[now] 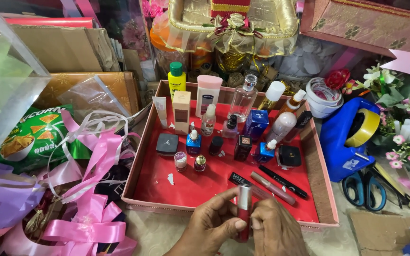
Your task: Applying glue to the base of cosmetic items and arranging them in a red tray for a gift display.
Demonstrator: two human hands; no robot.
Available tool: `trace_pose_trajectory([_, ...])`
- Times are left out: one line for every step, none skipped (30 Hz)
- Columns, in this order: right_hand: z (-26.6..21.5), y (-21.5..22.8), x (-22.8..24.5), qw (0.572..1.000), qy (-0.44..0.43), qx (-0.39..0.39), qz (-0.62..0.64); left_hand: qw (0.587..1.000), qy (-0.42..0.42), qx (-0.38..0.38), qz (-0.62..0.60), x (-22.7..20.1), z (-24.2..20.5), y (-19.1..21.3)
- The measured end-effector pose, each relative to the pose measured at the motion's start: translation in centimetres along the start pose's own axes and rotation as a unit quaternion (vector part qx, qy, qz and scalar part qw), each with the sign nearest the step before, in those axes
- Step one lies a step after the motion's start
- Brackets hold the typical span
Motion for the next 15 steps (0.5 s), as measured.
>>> trace_pose_trajectory([-0.3,0.0,-0.1,1.000,-0.017,0.001,0.004,1.000,-0.001,0.004,0.027,-0.9,-0.1,-0.3])
trace_pose_trajectory([-0.6,0.1,-0.2,0.999,-0.033,0.002,0.008,0.999,-0.002,0.008,0.053,-1.8,-0.1,-0.7])
trace_pose_trajectory([-0.6,0.1,-0.1,0.999,-0.033,0.001,0.008,0.999,-0.003,0.008,0.054,-1.6,-0.2,-0.5])
trace_pose_trajectory([-0.6,0.1,0.0,1.000,-0.019,-0.006,0.021,0.999,-0.007,0.019,0.047,-1.3,-0.3,-0.4])
trace_pose_trajectory([-0.7,0.2,0.1,0.999,-0.006,-0.012,0.033,0.999,-0.011,0.030,0.039,-1.1,-0.3,-0.4])
trace_pose_trajectory([-0.4,0.5,0.2,0.999,-0.006,-0.013,0.032,0.999,-0.011,0.032,0.038,-1.2,-0.3,-0.5])
trace_pose_trajectory([0.0,0.8,0.5,0.998,0.033,-0.018,0.054,0.999,-0.017,0.027,0.035,-1.4,-0.3,-0.6])
trace_pose_trajectory([0.3,1.0,0.7,0.994,0.071,-0.022,0.076,0.999,-0.023,0.023,0.032,-1.6,-0.4,-0.7])
trace_pose_trajectory([0.4,1.0,1.0,0.994,0.073,-0.023,0.076,0.999,-0.024,0.023,0.032,-1.7,-0.4,-0.7])
trace_pose_trajectory([0.5,1.1,1.3,0.994,0.076,-0.041,0.063,0.999,-0.025,0.017,0.031,-1.8,-0.4,-0.6])
trace_pose_trajectory([0.5,1.1,1.7,0.994,0.078,-0.058,0.052,0.999,-0.025,0.011,0.030,-1.9,-0.5,-0.5])
trace_pose_trajectory([0.5,1.1,2.0,0.994,0.079,-0.058,0.052,0.999,-0.026,0.010,0.029,-2.0,-0.5,-0.5])
trace_pose_trajectory([0.6,1.1,2.4,0.991,0.092,-0.073,0.061,0.998,-0.041,0.011,0.040,-2.2,-0.5,-0.5])
trace_pose_trajectory([0.6,1.1,2.7,0.988,0.105,-0.087,0.070,0.997,-0.055,0.012,0.051,-2.4,-0.5,-0.6])
trace_pose_trajectory([0.5,0.9,3.0,0.988,0.105,-0.088,0.070,0.997,-0.056,0.013,0.051,-2.2,-0.5,-0.4])
Point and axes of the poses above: each hand's wrist, its own z-axis towards the middle knuckle, its own y-axis out of the back of the hand, x = y × z, the point moved 2 cm from there along z, towards the middle knuckle, and after that the axes turned 10 degrees about x, right-handed, at the moved point
